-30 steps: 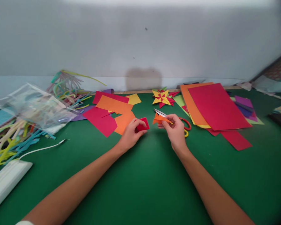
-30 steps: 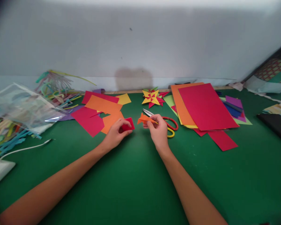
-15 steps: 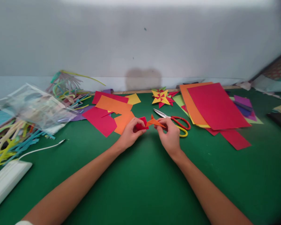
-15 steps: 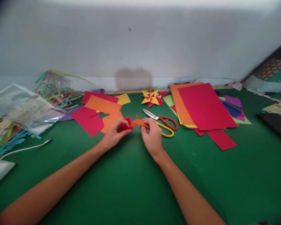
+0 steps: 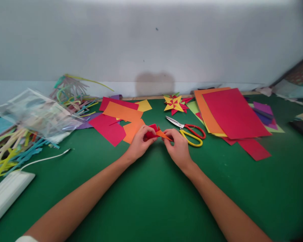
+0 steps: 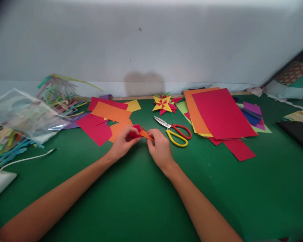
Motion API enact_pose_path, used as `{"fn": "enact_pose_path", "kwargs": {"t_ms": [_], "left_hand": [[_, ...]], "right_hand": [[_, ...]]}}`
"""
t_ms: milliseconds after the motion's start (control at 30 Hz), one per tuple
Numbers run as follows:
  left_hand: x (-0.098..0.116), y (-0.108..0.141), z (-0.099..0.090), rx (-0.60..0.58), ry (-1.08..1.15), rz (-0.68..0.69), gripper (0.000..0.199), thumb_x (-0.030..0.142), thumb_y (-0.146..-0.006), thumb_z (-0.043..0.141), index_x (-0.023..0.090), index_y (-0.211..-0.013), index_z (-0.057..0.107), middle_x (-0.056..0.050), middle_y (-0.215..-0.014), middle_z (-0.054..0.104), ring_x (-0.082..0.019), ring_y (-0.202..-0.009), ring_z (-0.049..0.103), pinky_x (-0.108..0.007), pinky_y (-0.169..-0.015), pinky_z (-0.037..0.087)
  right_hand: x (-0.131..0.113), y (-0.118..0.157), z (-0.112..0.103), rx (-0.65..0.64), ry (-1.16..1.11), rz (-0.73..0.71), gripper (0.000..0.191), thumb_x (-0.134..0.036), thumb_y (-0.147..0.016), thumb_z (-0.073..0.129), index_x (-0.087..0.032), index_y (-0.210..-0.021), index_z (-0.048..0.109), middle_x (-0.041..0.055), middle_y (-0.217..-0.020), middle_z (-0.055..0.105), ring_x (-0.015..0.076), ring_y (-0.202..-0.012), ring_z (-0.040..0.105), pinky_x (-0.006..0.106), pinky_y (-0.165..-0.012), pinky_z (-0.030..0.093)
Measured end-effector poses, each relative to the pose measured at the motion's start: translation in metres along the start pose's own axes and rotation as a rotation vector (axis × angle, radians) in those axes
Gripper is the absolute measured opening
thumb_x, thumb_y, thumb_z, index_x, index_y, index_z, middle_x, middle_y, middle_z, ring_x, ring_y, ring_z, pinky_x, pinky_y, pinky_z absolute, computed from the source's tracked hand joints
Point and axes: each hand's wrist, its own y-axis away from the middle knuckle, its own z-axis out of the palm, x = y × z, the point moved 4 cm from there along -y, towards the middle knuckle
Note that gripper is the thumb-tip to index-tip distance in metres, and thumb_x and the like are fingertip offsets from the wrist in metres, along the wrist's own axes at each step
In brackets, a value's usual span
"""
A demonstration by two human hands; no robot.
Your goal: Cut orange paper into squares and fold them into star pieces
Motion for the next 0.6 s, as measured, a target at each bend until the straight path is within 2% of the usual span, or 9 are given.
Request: {"fn": "enact_pose_path", "kwargs": {"t_ms": [200, 267, 367, 433, 467, 533, 600], "left_hand": [[-0.001, 0.001, 0.001, -0.024, 0.011, 0.004, 0.01, 0.024, -0.091, 0.069, 0.021, -0.098, 0.063, -0.005, -0.104, 0.061, -0.021, -0.101, 0.061, -0.036, -0.09, 0.051], [-0.001, 0.002, 0.002, -0.014, 0.058, -0.006, 0.013, 0.026, -0.092, 0.068, 0.022, -0.102, 0.063, -0.006, -0.111, 0.062, -0.021, -0.105, 0.062, -0.036, -0.092, 0.052], [-0.003, 0.003, 0.003, 0.035, 0.216, -0.066, 0.04, 0.03, -0.093, 0.067, 0.027, -0.13, 0.052, -0.008, -0.12, 0.063, -0.02, -0.103, 0.066, -0.037, -0.09, 0.057], [-0.006, 0.003, 0.003, 0.073, 0.273, -0.106, 0.06, 0.03, -0.092, 0.069, 0.03, -0.143, 0.038, -0.007, -0.114, 0.065, -0.019, -0.092, 0.07, -0.037, -0.086, 0.059], [-0.007, 0.003, 0.002, 0.102, 0.268, -0.114, 0.062, 0.03, -0.091, 0.07, 0.03, -0.143, 0.037, -0.006, -0.111, 0.066, -0.018, -0.088, 0.07, -0.036, -0.085, 0.06], [-0.008, 0.004, -0.002, 0.192, 0.228, -0.092, 0.049, 0.028, -0.089, 0.072, 0.026, -0.131, 0.047, -0.005, -0.108, 0.066, -0.018, -0.09, 0.07, -0.035, -0.086, 0.058], [-0.006, 0.005, -0.006, 0.256, 0.189, -0.038, 0.024, 0.027, -0.091, 0.07, 0.023, -0.11, 0.056, -0.006, -0.107, 0.066, -0.019, -0.097, 0.07, -0.037, -0.092, 0.056]], "right_hand": [[0.001, 0.002, 0.003, -0.025, 0.032, -0.009, 0.017, -0.008, -0.09, 0.053, -0.025, -0.091, 0.056, 0.0069, -0.104, 0.069, 0.0248, -0.096, 0.066, 0.038, -0.083, 0.052], [0.002, 0.001, 0.003, -0.026, 0.038, -0.009, 0.017, -0.007, -0.089, 0.053, -0.024, -0.092, 0.056, 0.007, -0.103, 0.068, 0.0254, -0.096, 0.066, 0.038, -0.084, 0.052], [0.002, -0.001, 0.002, -0.027, 0.029, -0.014, 0.021, -0.009, -0.09, 0.053, -0.024, -0.104, 0.061, 0.0081, -0.108, 0.069, 0.0267, -0.101, 0.066, 0.041, -0.088, 0.053], [0.002, -0.002, 0.0, -0.022, 0.003, -0.022, 0.037, -0.007, -0.089, 0.052, -0.025, -0.119, 0.062, 0.0086, -0.12, 0.068, 0.0274, -0.11, 0.064, 0.043, -0.095, 0.053], [0.002, -0.003, -0.001, -0.016, -0.02, -0.017, 0.047, -0.004, -0.087, 0.05, -0.027, -0.126, 0.06, 0.0083, -0.126, 0.066, 0.027, -0.114, 0.063, 0.044, -0.098, 0.052], [0.006, -0.005, -0.003, 0.019, -0.103, 0.038, 0.061, -0.001, -0.083, 0.048, -0.03, -0.136, 0.055, 0.0073, -0.136, 0.061, 0.0248, -0.114, 0.063, 0.042, -0.098, 0.053], [0.013, -0.006, -0.006, 0.098, -0.23, 0.151, 0.06, -0.005, -0.085, 0.051, -0.032, -0.138, 0.053, 0.0072, -0.135, 0.06, 0.0221, -0.104, 0.066, 0.039, -0.089, 0.057]]}}
